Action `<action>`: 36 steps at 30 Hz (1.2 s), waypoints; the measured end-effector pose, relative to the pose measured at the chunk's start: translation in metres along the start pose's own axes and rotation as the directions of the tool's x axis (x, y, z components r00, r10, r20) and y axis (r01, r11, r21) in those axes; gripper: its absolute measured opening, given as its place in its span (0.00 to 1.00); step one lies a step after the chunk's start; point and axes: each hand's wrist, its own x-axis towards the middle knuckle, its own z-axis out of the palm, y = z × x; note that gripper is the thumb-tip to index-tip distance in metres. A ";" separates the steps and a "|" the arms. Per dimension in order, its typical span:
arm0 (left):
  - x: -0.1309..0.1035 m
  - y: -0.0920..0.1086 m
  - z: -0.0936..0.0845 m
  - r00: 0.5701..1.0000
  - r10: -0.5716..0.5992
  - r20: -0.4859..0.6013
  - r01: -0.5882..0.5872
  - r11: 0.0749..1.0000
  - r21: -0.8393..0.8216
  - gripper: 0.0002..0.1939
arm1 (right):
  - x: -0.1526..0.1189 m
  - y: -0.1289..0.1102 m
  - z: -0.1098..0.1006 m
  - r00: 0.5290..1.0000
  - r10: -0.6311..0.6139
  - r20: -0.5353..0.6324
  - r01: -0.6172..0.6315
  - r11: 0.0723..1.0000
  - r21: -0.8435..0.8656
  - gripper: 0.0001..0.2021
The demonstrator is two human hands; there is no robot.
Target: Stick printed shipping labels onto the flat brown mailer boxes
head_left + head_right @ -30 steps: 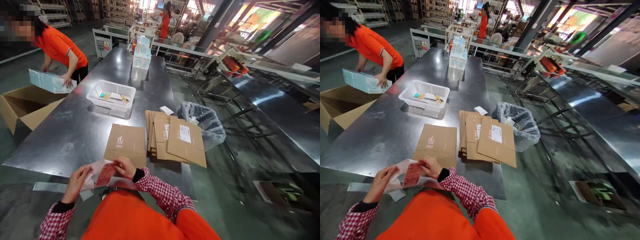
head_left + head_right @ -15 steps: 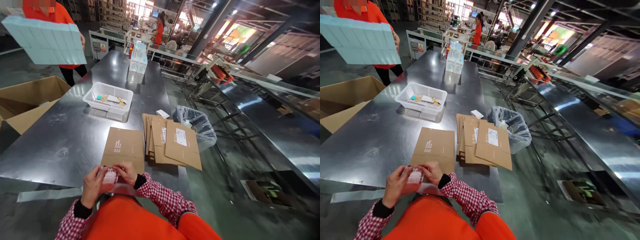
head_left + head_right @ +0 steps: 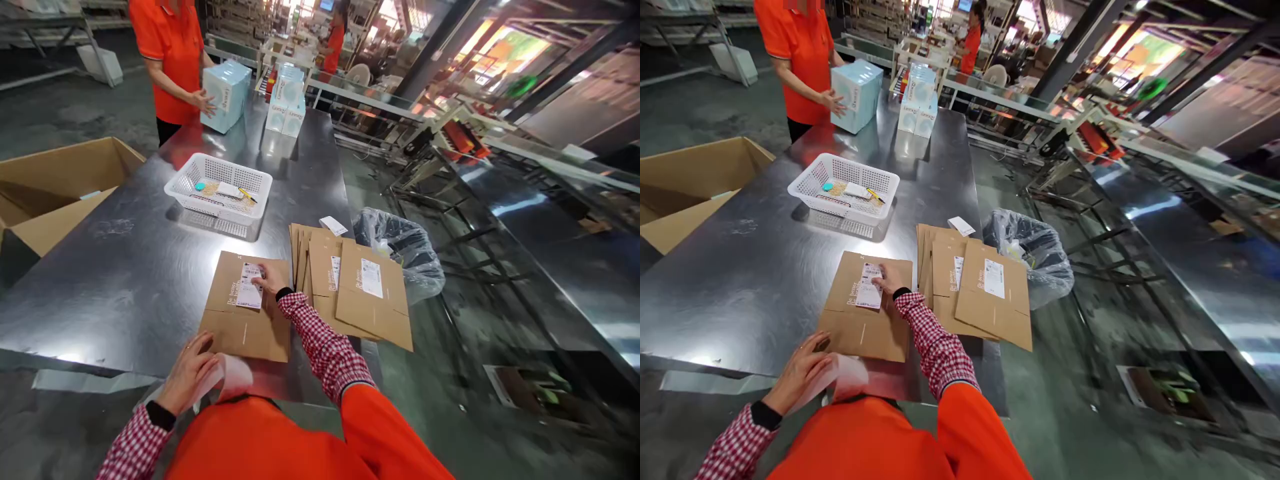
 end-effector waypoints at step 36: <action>0.014 0.019 -0.003 0.995 -0.094 0.014 0.092 0.920 -0.381 0.25 | -0.090 0.056 -0.074 0.843 0.296 -0.449 -0.145 0.929 0.340 0.33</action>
